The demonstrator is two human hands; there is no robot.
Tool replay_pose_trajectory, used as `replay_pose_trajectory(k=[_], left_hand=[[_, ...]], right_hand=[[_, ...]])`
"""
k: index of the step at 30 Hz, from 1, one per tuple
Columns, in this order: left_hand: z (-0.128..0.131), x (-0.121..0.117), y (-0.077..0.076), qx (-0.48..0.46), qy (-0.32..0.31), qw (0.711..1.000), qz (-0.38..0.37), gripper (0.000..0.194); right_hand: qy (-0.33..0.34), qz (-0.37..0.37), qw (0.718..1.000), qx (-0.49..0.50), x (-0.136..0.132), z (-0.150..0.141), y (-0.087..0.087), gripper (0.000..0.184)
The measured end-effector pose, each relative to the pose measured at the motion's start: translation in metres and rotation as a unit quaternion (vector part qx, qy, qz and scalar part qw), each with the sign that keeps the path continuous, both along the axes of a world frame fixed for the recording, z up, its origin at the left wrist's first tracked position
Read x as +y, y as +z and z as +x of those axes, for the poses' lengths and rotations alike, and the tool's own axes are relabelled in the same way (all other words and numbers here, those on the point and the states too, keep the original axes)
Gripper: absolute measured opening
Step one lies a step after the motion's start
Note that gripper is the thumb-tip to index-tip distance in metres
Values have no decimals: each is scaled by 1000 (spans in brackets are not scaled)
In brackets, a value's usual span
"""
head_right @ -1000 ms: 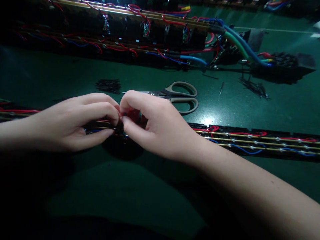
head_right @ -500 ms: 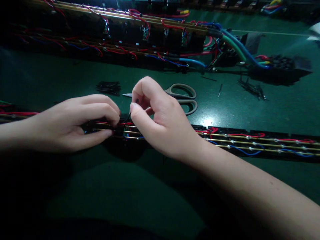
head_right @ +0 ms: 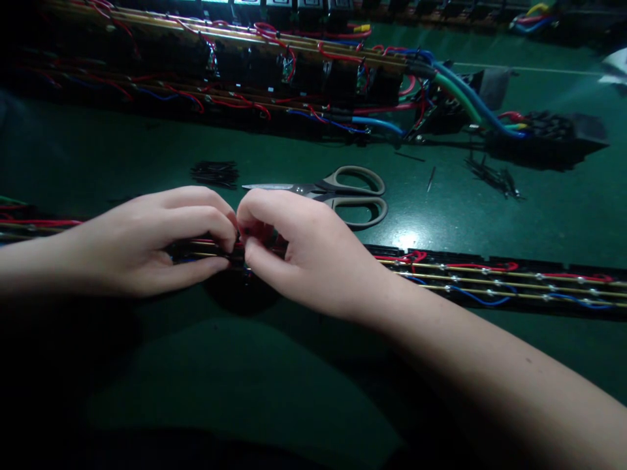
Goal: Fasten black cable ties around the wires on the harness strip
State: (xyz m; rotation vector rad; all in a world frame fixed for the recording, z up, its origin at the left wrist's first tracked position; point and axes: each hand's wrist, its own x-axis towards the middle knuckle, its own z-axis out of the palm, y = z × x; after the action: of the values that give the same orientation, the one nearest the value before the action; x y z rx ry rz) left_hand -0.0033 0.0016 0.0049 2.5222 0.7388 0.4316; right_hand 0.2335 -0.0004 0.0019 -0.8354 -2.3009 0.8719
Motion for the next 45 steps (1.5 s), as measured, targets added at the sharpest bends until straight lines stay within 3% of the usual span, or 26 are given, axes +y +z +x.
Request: replay_pose_trajectory(k=[10,15,25,33,39,45], left_hand=[[-2,2,-1,28,-100,986,132,33],[-1,-1,1,60,-118,979,157,28],[4,-11,-2,76,-112,939,316,29],[2,-13,-2,49,-83,948,304,28],[2,-15,0,36,-50,965,256,18],[5,-15,-1,3,-40,981,189,20]], right_hand=[[13,21,1000,-14,0,1,-1,11],[14,23,999,-19,0,0,0,14],[30,27,999,-6,1,1,0,8],[18,10,1000,5,-1,2,-1,8],[10,-5,1000,22,-1,2,-1,14],[27,-11,999,27,1,3,-1,16]])
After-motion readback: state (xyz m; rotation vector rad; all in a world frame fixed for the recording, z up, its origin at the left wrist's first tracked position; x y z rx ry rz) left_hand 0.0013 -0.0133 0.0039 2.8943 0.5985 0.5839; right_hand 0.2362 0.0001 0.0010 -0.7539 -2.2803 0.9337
